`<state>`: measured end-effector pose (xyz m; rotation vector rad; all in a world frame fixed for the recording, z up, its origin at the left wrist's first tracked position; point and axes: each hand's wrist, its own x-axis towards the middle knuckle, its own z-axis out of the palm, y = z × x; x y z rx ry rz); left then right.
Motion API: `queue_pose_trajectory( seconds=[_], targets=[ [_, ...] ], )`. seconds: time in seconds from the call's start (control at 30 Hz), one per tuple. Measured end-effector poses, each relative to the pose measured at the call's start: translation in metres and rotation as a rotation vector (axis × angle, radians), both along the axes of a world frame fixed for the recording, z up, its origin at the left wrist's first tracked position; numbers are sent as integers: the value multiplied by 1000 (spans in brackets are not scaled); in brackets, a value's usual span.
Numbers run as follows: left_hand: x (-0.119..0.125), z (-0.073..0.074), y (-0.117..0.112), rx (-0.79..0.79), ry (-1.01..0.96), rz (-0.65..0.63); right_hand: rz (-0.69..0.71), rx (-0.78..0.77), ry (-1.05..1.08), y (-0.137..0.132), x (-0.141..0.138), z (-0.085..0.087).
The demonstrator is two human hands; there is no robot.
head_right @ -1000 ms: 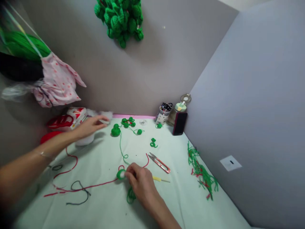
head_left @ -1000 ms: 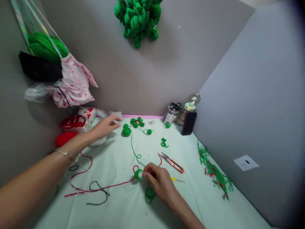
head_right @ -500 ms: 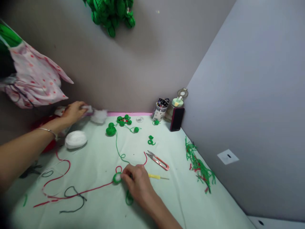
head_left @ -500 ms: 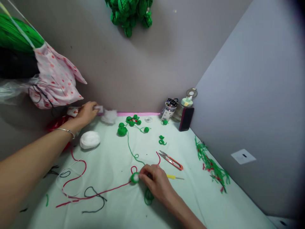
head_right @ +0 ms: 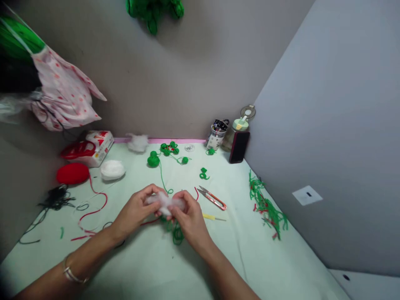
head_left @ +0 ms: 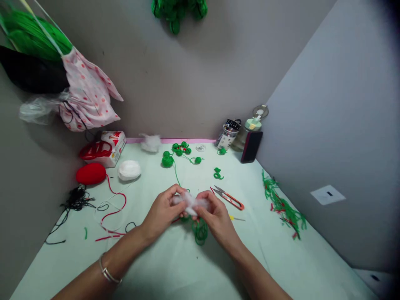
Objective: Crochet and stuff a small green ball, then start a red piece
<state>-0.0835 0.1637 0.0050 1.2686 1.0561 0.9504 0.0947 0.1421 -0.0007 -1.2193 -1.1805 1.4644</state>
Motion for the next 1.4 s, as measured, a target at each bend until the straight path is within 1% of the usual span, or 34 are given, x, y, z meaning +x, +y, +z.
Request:
queue_pose_trajectory(
  seconds=[0.1,0.2,0.3,0.4,0.53,0.6,0.67,0.7,0.77,0.83,0.87,0.93,1.0,1.03,1.07,1.1,1.13,1.2,1.23,1.3,1.37,1.4],
  targets=[
    [-3,1,-10,-9,-3,16,20,-23,-22,-2,-1,3],
    [-9,7,-19,9,-15,14,18,-15,10,-3,-1,6],
    [-11,9,-29,127,24,7,8,-13,56,-4,-1,6],
    [-12,3,-35,206,61,52,32,-20,75,-6,-2,3],
    [-15,-11,-33,186,46,180,178,-59,121,-7,-4,-1],
    [-19,-18,-26,197,40,238,246,-43,183,-9,-2,2],
    [-27,-25,-17,192,33,303,323,3,256,-12,5,12],
    [-32,-29,-12,177,27,346,400,29,283,-15,10,20],
    [-44,-35,-3,121,7,414,629,117,287,-21,20,42],
    [-53,-40,3,71,-32,447,854,261,258,-24,29,65],
    [-56,-42,4,49,-56,455,941,327,260,-23,32,75],
    [-59,-44,4,10,-107,453,1041,424,278,-13,34,89],
    [-58,-43,3,-25,-158,434,1061,453,313,6,28,92],
    [-58,-42,2,-40,-185,418,992,428,300,18,22,90],
    [-58,-41,1,-53,-212,397,870,405,245,32,14,84],
    [-57,-40,0,-67,-238,371,696,394,157,47,4,77],
    [-57,-39,0,-80,-260,345,530,380,1,61,-7,67],
    [-55,-38,-2,-111,-287,301,257,377,-472,85,-29,44],
    [-54,-39,-3,-130,-291,288,188,375,-565,94,-38,33],
    [-51,-43,-4,-169,-280,274,99,385,-688,105,-46,12],
    [-48,-47,-5,-201,-267,262,20,403,-803,109,-42,-2],
    [-47,-48,-5,-211,-264,259,-3,406,-849,110,-37,-4]
  ],
)
